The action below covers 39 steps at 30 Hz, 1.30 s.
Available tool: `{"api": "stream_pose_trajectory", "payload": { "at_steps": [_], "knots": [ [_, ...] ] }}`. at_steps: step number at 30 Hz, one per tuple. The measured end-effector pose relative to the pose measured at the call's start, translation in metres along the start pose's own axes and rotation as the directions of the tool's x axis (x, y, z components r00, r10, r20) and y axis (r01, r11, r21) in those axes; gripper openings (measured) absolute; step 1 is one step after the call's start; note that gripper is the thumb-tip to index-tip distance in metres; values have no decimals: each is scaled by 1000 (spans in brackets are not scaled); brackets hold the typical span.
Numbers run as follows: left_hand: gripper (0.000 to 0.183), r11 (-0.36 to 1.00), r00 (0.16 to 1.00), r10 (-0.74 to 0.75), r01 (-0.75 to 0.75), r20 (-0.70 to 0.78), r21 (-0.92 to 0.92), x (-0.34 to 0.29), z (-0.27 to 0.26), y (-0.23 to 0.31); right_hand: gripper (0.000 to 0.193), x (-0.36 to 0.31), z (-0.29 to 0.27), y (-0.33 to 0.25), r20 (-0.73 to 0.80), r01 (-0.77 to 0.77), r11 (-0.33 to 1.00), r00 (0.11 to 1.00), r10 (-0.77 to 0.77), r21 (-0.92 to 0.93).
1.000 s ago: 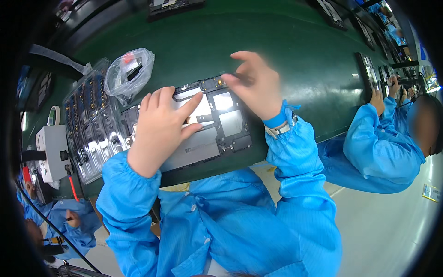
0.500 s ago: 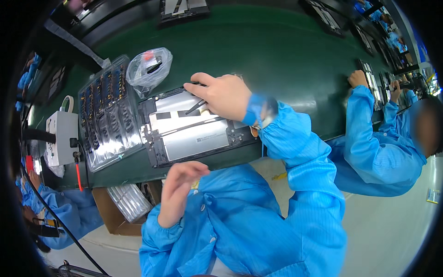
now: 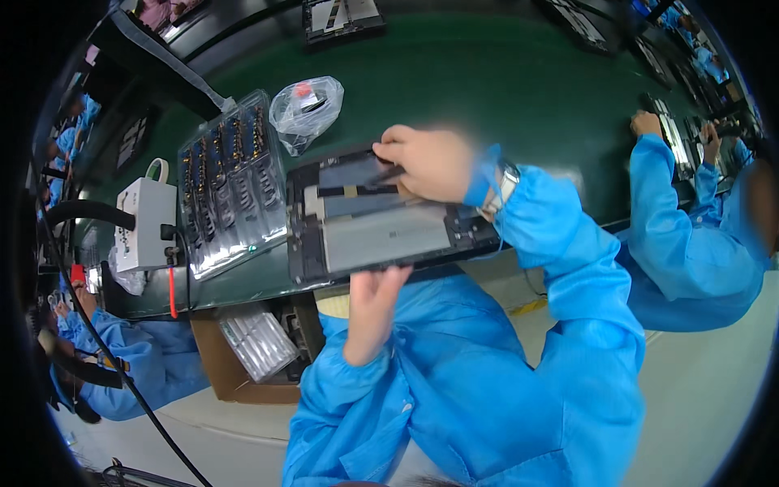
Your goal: Assembling internal components and attaching the screen to a tablet device on a production line.
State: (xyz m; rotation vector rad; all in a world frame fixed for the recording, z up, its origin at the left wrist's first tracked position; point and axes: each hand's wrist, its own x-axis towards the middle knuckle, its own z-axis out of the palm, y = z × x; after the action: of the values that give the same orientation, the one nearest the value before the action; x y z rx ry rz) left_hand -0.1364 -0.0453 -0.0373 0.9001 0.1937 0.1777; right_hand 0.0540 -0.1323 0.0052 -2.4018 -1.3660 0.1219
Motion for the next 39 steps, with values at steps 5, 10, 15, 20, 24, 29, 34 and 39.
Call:
{"api": "stream_pose_trajectory", "payload": {
  "at_steps": [5, 10, 15, 20, 24, 29, 34, 39],
  "knots": [
    [36, 922, 977, 63, -135, -202, -364, 42, 31, -13, 46, 7, 0, -10, -121, -120, 993, 985, 120, 1],
    [41, 916, 996, 40, -66, 74, 396, 31, 57, 22, 39, -14, -41, -23, -514, 133, 905, 851, 105, 405],
    [69, 181, 694, 505, -667, 514, 723, 20, 82, 57, 40, -32, -60, -23, -679, 335, 809, 727, 104, 483],
    [52, -188, 611, 548, -576, 571, 796, 6, 82, 41, 38, -48, -69, -21, -694, 299, 783, 685, 220, 545],
    [51, -252, 592, 542, -562, 596, 788, 7, 82, 42, 36, -49, -69, -23, -669, 292, 720, 675, 312, 630],
    [70, 520, 744, 507, -667, 435, 534, 22, 71, 30, 34, -27, -44, -35, -562, 292, 556, 719, 410, 779],
    [17, 991, 993, 108, -104, -47, 83, 18, 63, -20, 39, -7, -49, -27, -206, -118, 992, 971, 122, 32],
    [30, 981, 983, -117, 94, -139, -167, 24, 41, -42, 47, 4, -9, -16, -19, -218, 975, 976, 219, 33]
  ]
}}
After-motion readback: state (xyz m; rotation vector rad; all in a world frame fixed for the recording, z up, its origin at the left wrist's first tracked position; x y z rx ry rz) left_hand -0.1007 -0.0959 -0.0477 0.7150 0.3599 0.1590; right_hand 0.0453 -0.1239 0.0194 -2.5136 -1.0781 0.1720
